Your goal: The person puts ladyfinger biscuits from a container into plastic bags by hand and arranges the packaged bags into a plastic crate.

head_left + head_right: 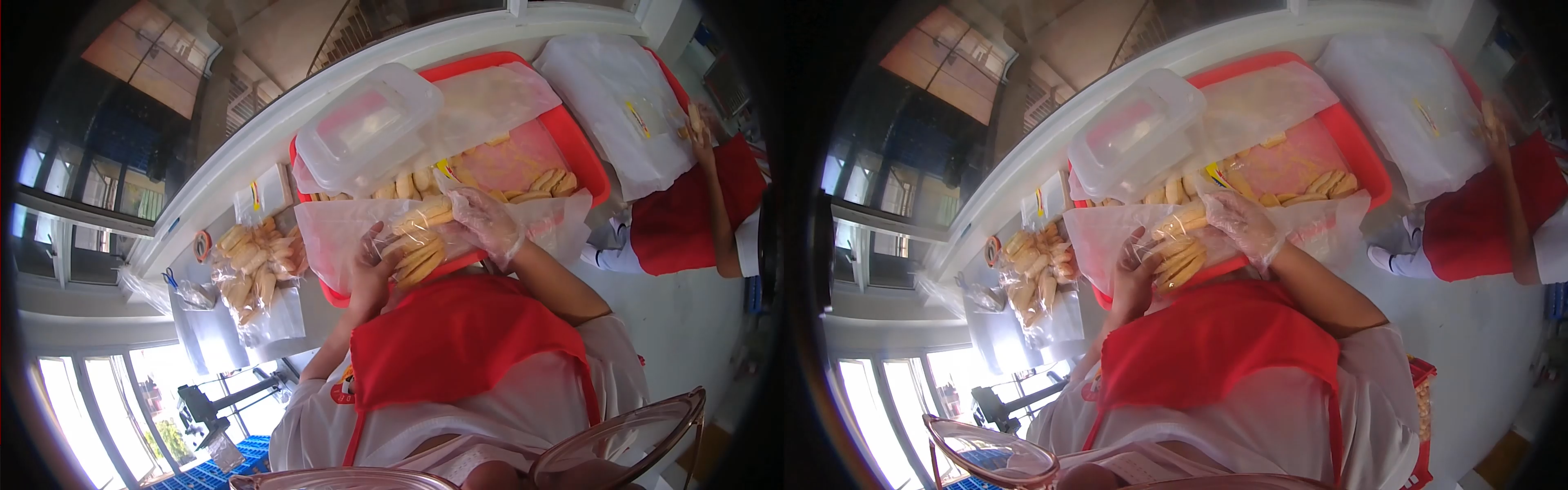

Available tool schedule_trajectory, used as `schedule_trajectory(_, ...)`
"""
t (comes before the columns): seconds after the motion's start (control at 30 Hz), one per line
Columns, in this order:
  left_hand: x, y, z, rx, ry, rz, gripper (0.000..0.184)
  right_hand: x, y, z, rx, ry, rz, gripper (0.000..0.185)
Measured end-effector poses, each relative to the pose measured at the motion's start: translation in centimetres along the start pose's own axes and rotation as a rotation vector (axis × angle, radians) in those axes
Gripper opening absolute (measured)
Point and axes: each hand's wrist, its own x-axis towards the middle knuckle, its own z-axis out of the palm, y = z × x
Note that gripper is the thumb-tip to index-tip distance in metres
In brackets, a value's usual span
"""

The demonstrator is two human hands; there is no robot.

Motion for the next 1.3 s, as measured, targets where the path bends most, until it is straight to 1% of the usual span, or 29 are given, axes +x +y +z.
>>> schedule_trajectory(0.03,0.2,-0.3,-0.2,0.030,-0.035,0.008,0.061,0.0,0.0,0.0,-0.041,0.011,-0.011,0.045)
schedule_trajectory(0.1,0.5,-1.1,-0.5,0.089,-0.102,0.021,0.062,0.4,-0.5,0.2,0.056,-0.018,-0.055,0.047)
schedule_trajectory(0.13,0.3,-1.2,-0.4,0.041,-0.119,0.015,0.062,0.5,-0.7,0.3,0.104,-0.032,-0.077,0.048)
schedule_trajectory(0.2,-0.1,-1.1,0.3,-0.053,-0.154,0.005,0.063,0.3,-0.6,0.1,0.088,-0.024,-0.066,0.050)
schedule_trajectory(0.23,0.0,-1.3,0.2,-0.054,-0.153,-0.003,0.065,0.2,-0.6,0.1,0.079,-0.020,-0.060,0.050)
schedule_trajectory(0.3,0.3,-2.0,-0.3,-0.055,-0.152,-0.022,0.068,0.5,-1.2,0.2,-0.052,-0.020,-0.053,0.050)
schedule_trajectory(0.33,0.4,-2.1,-0.6,-0.007,-0.228,-0.017,0.070,0.7,-1.5,0.3,-0.118,-0.019,-0.049,0.050)
schedule_trajectory(0.4,1.1,-1.9,-1.7,0.087,-0.383,-0.004,0.075,1.7,0.7,-1.1,-0.072,0.010,-0.040,0.047)
schedule_trajectory(0.5,4.0,-0.6,-5.6,0.205,-0.700,-0.019,0.085,2.0,1.5,-1.1,-0.045,0.048,-0.058,0.042)
schedule_trajectory(0.6,5.6,1.9,-5.2,0.425,-0.708,-0.068,0.091,2.1,1.4,0.2,-0.083,0.075,-0.028,0.035)
schedule_trajectory(0.63,6.2,1.8,-4.6,0.613,-0.659,-0.214,0.093,2.2,1.4,0.5,-0.104,0.084,-0.009,0.033)
schedule_trajectory(0.67,6.2,1.9,-4.0,0.789,-0.672,-0.197,0.088,2.5,2.0,0.4,-0.149,0.056,-0.041,0.031)
schedule_trajectory(0.73,5.1,4.7,-0.9,1.143,-0.692,-0.159,0.080,3.3,3.1,0.0,-0.239,0.003,-0.109,0.028)
schedule_trajectory(0.83,6.3,4.7,-0.4,1.178,-0.596,-0.019,0.067,4.2,1.8,0.8,-0.417,-0.045,-0.283,0.027)
schedule_trajectory(0.93,8.2,3.8,0.1,0.817,-0.455,0.104,0.066,5.6,-2.7,1.9,-0.642,-0.085,-0.210,0.030)
schedule_trajectory(0.97,7.9,3.8,0.9,0.655,-0.426,0.067,0.068,6.4,-3.5,2.0,-0.709,-0.088,-0.201,0.029)
schedule_trajectory(1.03,7.9,1.9,1.9,0.350,-0.414,0.089,0.071,7.7,-4.8,2.1,-0.846,-0.085,-0.186,0.027)
schedule_trajectory(1.07,7.6,1.2,2.2,0.197,-0.410,0.099,0.072,7.9,-4.3,1.8,-0.940,-0.100,-0.245,0.027)
schedule_trajectory(1.1,6.6,0.9,2.2,0.217,-0.384,0.020,0.066,8.3,-3.3,1.2,-1.036,-0.114,-0.303,0.028)
schedule_trajectory(1.13,5.6,0.7,2.3,0.074,-0.364,-0.080,0.062,7.8,-3.5,1.9,-1.131,-0.129,-0.356,0.028)
schedule_trajectory(1.17,4.7,0.6,2.5,-0.071,-0.340,-0.183,0.057,6.5,-4.0,2.3,-1.272,-0.143,-0.328,0.028)
schedule_trajectory(1.2,3.9,0.4,2.6,-0.221,-0.308,-0.289,0.052,6.2,-3.1,1.9,-1.211,-0.162,-0.352,0.029)
schedule_trajectory(1.23,3.5,0.2,2.3,-0.237,-0.340,-0.337,0.044,6.1,-1.7,1.4,-1.150,-0.186,-0.368,0.029)
schedule_trajectory(1.3,2.5,0.2,1.8,-0.175,-0.336,-0.338,0.047,4.8,-0.5,1.5,-1.004,-0.218,-0.347,0.032)
